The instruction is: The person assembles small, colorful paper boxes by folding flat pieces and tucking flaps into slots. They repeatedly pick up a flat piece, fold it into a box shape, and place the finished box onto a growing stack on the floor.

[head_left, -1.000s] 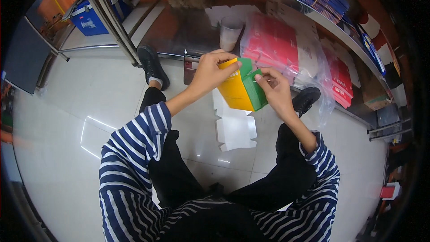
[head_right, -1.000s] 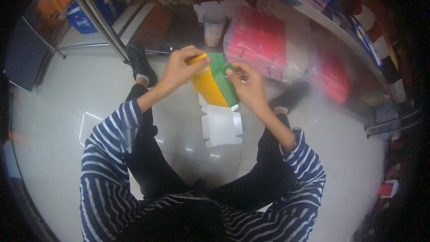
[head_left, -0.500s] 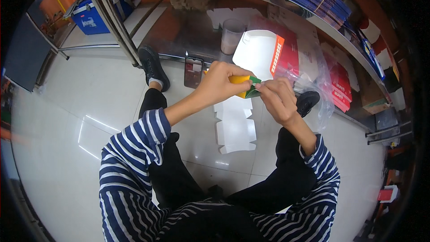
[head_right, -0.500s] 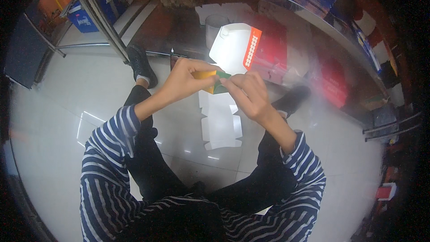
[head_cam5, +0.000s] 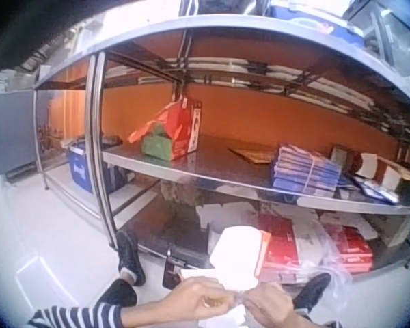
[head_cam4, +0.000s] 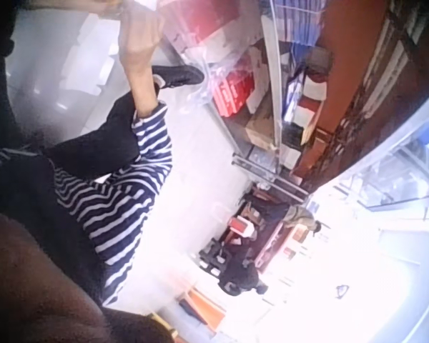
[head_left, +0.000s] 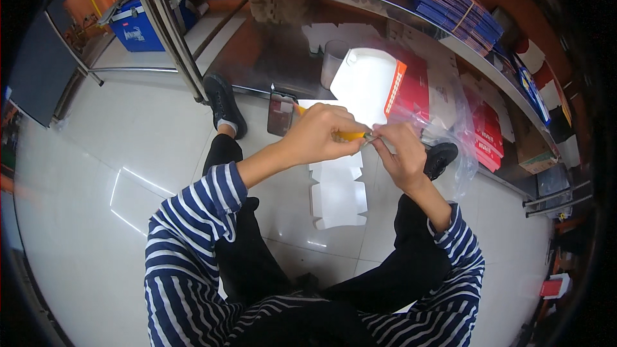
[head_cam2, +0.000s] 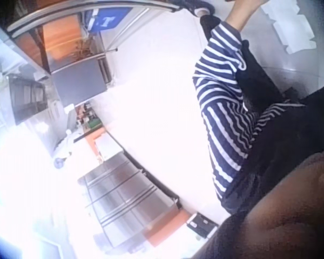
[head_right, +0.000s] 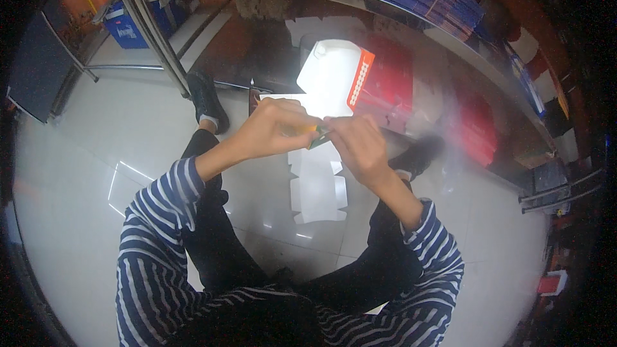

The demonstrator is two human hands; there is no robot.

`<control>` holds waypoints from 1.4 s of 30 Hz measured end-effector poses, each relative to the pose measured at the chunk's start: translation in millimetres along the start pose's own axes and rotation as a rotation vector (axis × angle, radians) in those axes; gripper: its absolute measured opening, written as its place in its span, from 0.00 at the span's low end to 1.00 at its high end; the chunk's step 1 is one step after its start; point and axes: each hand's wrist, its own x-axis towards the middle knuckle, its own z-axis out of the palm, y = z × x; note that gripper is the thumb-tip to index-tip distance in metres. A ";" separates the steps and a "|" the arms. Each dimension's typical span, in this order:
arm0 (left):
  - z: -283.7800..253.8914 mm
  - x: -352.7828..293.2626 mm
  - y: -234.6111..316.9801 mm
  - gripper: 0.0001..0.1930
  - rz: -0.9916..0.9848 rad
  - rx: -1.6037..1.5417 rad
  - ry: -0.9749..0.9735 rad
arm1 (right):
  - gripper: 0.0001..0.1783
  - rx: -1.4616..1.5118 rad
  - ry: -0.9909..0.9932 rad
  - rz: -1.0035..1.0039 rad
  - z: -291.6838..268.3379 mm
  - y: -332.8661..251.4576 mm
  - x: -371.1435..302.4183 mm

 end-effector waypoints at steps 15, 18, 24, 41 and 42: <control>-47.5 -11.5 -43.1 0.24 -0.300 0.325 -0.266 | 0.09 0.820 -0.447 0.875 -25.4 32.0 -18.9; -54.8 -5.7 -43.7 0.21 -0.406 -0.034 -0.299 | 0.08 1.040 -0.384 0.865 -25.9 36.7 -30.2; -42.7 -12.4 -40.9 0.18 -0.348 -0.605 -0.321 | 0.12 1.324 -0.402 0.838 -36.3 46.6 -40.1; -10.5 7.4 -20.4 0.17 -0.343 -0.240 -0.183 | 0.10 0.985 -0.056 1.012 5.8 5.2 -8.7; -10.8 7.3 -22.8 0.16 -0.358 -0.212 -0.151 | 0.09 0.990 -0.007 1.036 5.1 6.1 -7.3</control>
